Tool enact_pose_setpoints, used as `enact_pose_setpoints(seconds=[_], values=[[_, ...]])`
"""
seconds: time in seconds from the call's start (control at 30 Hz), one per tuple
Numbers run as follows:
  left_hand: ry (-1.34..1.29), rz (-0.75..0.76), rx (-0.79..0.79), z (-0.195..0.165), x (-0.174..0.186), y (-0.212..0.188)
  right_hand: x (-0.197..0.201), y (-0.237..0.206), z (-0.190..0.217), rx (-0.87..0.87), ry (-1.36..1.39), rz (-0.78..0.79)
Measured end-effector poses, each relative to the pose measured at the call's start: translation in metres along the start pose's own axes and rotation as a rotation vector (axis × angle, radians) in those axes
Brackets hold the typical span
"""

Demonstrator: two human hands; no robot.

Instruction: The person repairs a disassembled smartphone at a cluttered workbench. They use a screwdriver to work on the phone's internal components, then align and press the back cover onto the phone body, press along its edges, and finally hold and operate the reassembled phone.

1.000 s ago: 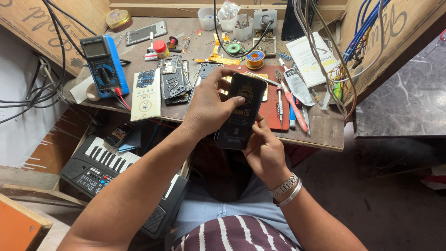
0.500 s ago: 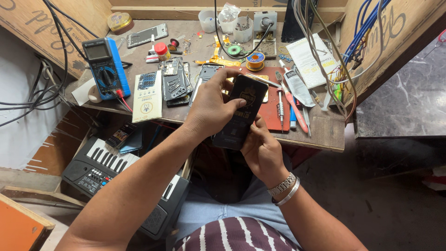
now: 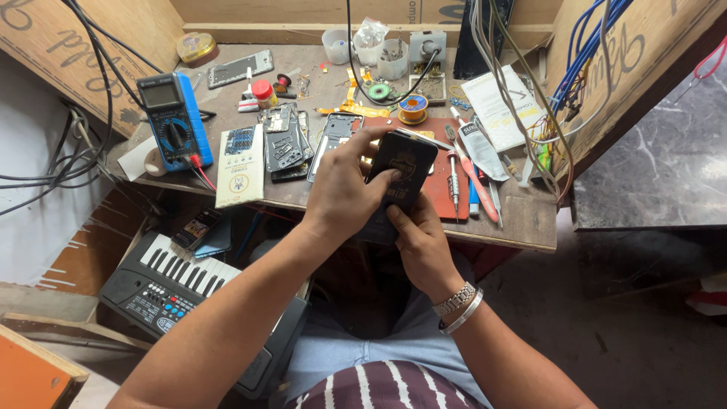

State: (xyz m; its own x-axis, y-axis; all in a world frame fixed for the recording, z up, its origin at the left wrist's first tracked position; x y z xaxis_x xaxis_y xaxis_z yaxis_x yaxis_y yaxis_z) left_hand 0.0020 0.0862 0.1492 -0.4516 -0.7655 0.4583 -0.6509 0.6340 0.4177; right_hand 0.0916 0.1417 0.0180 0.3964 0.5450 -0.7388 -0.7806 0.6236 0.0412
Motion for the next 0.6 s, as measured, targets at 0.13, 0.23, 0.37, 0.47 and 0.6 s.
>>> enact_pose_setpoints(seconds=[0.13,0.23,0.37,0.47,0.6], values=[[0.121,-0.061,-0.096,-0.015,0.006,-0.003,-0.002,0.003,0.002,0.035,0.007,-0.003],[0.269,-0.116,-0.204,-0.03,0.01,-0.008,-0.003,0.004,0.004,0.058,0.021,0.011],[0.369,-0.177,-0.302,-0.039,0.014,-0.008,-0.003,0.007,0.005,0.053,0.072,0.033],[0.365,-0.184,-0.34,-0.038,0.014,-0.009,-0.002,0.009,0.004,0.043,0.082,0.057],[0.311,-0.213,-0.427,-0.039,0.012,-0.014,0.001,0.009,0.003,0.04,0.103,0.063]])
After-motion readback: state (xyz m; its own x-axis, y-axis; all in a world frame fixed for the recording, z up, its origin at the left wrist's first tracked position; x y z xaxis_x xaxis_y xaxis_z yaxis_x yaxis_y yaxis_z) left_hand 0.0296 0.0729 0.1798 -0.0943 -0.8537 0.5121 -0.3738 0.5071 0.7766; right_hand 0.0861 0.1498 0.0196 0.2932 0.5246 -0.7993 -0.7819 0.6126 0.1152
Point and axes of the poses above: each hand's wrist, its own y-axis towards the middle knuckle, its own x-axis out of the back of the hand, z = x × y, the point moved 8 cm from there along y, towards the middle knuckle, and after that the axes turned 10 degrees about -z, right-handed, at the moved point
